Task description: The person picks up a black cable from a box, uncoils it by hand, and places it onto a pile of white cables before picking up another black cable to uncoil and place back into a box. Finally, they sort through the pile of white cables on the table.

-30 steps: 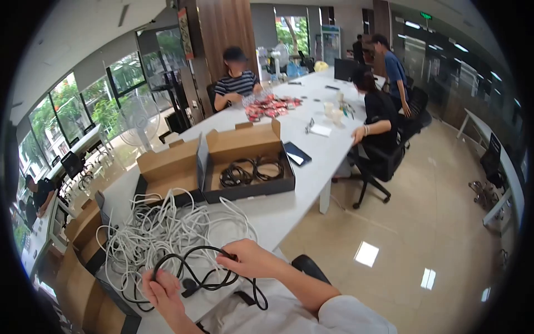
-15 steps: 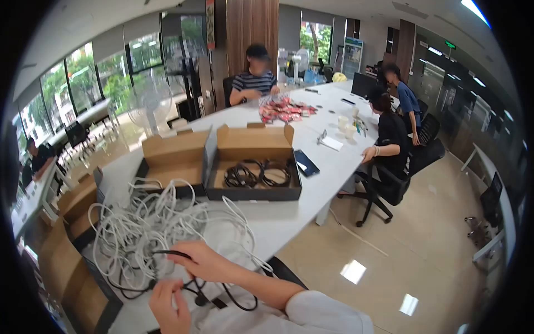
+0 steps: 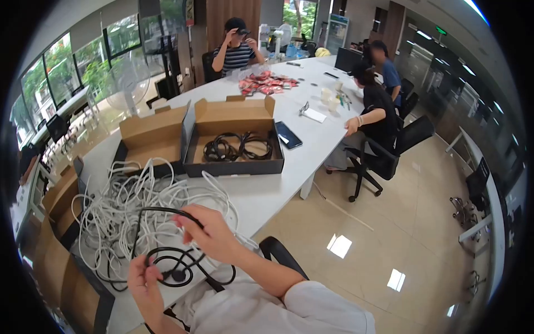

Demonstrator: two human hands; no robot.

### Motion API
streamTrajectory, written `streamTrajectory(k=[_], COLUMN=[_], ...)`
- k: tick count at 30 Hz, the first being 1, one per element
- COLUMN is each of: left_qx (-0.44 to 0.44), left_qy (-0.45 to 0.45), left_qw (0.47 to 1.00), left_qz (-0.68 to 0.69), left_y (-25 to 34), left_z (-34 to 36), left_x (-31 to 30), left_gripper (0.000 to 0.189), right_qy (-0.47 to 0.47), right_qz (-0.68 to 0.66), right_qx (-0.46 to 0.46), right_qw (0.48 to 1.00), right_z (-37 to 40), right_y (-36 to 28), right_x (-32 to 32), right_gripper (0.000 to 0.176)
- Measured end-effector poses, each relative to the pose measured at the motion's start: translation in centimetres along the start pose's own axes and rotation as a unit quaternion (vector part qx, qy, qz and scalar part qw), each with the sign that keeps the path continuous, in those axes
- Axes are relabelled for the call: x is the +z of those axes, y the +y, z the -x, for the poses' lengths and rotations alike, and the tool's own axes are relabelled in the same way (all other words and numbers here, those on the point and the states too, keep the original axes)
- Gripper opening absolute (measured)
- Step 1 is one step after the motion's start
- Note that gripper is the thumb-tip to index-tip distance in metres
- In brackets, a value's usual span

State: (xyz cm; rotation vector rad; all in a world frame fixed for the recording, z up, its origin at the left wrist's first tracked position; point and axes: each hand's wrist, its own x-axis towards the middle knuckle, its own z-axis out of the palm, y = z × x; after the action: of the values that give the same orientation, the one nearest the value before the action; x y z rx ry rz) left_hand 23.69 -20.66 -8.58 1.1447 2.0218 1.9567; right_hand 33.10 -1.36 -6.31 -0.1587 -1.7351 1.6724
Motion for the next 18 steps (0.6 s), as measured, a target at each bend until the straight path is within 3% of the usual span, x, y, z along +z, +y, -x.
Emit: streamTrajectory(k=[1,4,8,9,12,13,18], left_qx=[-0.006,0.028,0.129,0.077,0.127,0.172,0.188], left_qy=[-0.007,0.104,0.080,0.073,0.062,0.007,0.113], left_qw=[0.998,0.966,0.911,0.890,0.797,0.828,0.865], left_qz=[0.059,0.233,0.383,0.444,0.587,0.534,0.451], left_y=[-0.3,0.0,1.2,0.6,1.4,1.1,0.3], left_z=[-0.4,-2.3,-4.1,-4.4,-4.0,-3.9,-2.5], left_x=[-0.6,-1.5,-3.1,-4.9,-7.1,-7.8,-10.1], left_gripper=[0.027,0.030,0.019,0.018,0.022,0.023,0.038], right_qy=[0.028,0.126,0.282,0.317,0.347,0.351,0.371], right_qz=[-0.028,0.061,0.063,0.011,-0.115,-0.124,-0.153], right_qx=[0.039,0.084,0.050,0.050,0.023,0.017,-0.004], right_qw=[0.998,0.987,0.956,0.947,0.931,0.928,0.916], right_z=[0.2,1.2,1.9,1.9,2.8,2.7,1.1], right_y=[0.1,0.3,0.9,0.3,0.4,0.4,1.0], right_x=[-0.7,-3.7,-7.5,-8.4,-11.4,-12.1,-13.6], right_gripper=[0.017,0.018,0.017,0.017,0.017,0.018,0.019])
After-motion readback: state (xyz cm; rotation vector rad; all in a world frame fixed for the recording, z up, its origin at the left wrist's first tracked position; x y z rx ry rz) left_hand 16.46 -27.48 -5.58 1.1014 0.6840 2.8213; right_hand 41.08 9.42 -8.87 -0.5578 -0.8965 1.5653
